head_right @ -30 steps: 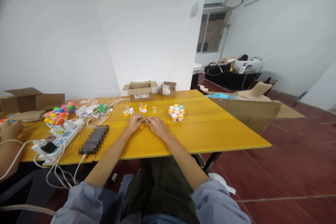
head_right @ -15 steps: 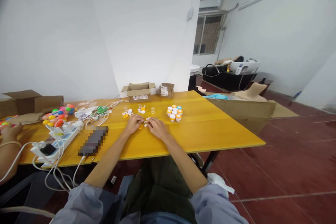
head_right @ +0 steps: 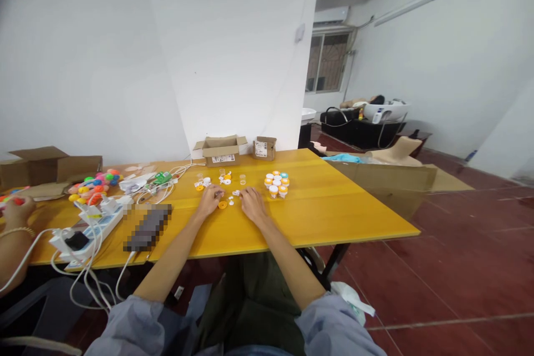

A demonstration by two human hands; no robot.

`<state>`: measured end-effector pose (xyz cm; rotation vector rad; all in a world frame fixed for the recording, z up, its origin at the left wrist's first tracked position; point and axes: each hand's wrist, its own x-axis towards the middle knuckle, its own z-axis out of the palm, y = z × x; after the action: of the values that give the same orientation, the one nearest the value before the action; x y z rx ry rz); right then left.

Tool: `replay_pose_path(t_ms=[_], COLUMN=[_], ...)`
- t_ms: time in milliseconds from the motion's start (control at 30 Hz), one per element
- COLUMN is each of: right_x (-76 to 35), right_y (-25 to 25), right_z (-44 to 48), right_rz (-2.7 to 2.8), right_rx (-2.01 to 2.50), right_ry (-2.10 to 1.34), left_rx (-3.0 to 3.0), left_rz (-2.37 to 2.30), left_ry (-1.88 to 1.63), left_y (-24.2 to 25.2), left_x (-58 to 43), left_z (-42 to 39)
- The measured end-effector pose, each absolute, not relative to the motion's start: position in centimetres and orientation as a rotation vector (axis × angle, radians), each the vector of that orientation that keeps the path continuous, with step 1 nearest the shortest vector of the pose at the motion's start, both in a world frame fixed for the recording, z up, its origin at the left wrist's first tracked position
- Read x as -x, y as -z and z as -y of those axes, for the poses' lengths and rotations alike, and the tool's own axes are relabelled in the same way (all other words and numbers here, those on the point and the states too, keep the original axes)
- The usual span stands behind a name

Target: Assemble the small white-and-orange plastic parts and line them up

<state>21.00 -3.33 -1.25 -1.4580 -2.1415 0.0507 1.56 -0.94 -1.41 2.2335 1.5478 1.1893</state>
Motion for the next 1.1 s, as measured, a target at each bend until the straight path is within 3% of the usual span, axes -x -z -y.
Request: replay_pose_path(t_ms=[533,1100], right_x=[-20.4,-20.9], right_y=[1.0,2.3], right_z=[3.9,2.9], right_rz=[2.208,2.203], right_rx=[1.548,1.427], right_ry=[0.066,0.019], left_rx=[-2.422,-2.336], left_rz=[-1.413,-1.325], left_ry=[-0.895,-1.039], left_y=[1.0,1.5], left_x=[-2.3,-2.1], left_z=[1.9,1.3])
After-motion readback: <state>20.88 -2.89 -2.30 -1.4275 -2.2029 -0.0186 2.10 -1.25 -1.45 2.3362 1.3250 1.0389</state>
